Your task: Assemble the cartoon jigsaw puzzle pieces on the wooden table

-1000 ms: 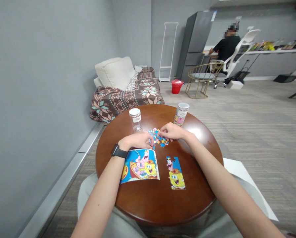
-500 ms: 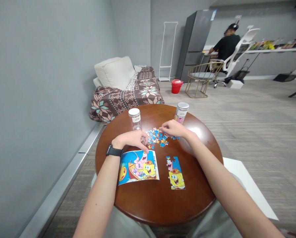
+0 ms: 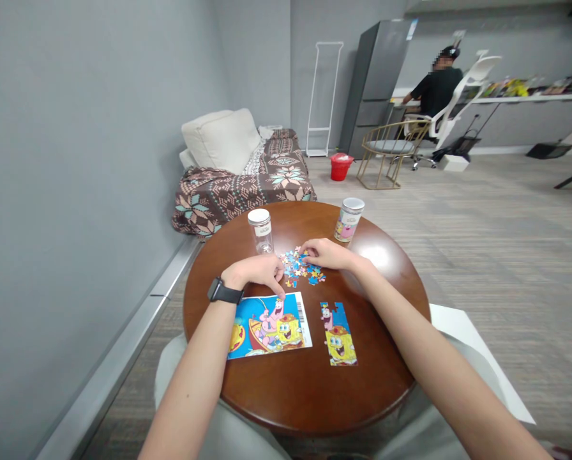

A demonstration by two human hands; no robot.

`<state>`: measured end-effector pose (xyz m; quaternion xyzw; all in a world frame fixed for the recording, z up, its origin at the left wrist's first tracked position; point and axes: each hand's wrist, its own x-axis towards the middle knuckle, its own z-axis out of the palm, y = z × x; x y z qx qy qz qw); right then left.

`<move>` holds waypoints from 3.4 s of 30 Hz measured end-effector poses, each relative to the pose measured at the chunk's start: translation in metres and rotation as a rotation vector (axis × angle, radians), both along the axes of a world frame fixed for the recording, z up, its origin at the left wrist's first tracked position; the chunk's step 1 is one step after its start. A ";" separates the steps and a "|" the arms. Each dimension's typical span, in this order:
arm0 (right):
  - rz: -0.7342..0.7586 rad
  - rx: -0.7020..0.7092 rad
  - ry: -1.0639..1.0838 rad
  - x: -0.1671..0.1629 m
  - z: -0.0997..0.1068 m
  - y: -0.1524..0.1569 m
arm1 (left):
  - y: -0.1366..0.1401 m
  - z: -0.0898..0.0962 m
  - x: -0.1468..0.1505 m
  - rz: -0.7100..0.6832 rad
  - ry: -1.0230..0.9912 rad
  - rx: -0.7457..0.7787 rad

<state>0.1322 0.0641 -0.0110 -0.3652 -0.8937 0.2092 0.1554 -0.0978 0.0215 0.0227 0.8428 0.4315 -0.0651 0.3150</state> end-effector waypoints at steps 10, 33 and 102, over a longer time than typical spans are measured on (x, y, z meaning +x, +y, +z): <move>-0.006 0.029 0.096 0.001 -0.001 0.001 | 0.003 -0.006 -0.001 -0.008 -0.023 0.013; -0.043 0.140 0.228 0.003 0.002 0.002 | 0.002 -0.003 0.000 0.003 -0.006 0.021; -0.052 0.068 0.154 0.004 0.006 -0.001 | 0.002 -0.004 -0.001 0.001 0.009 0.026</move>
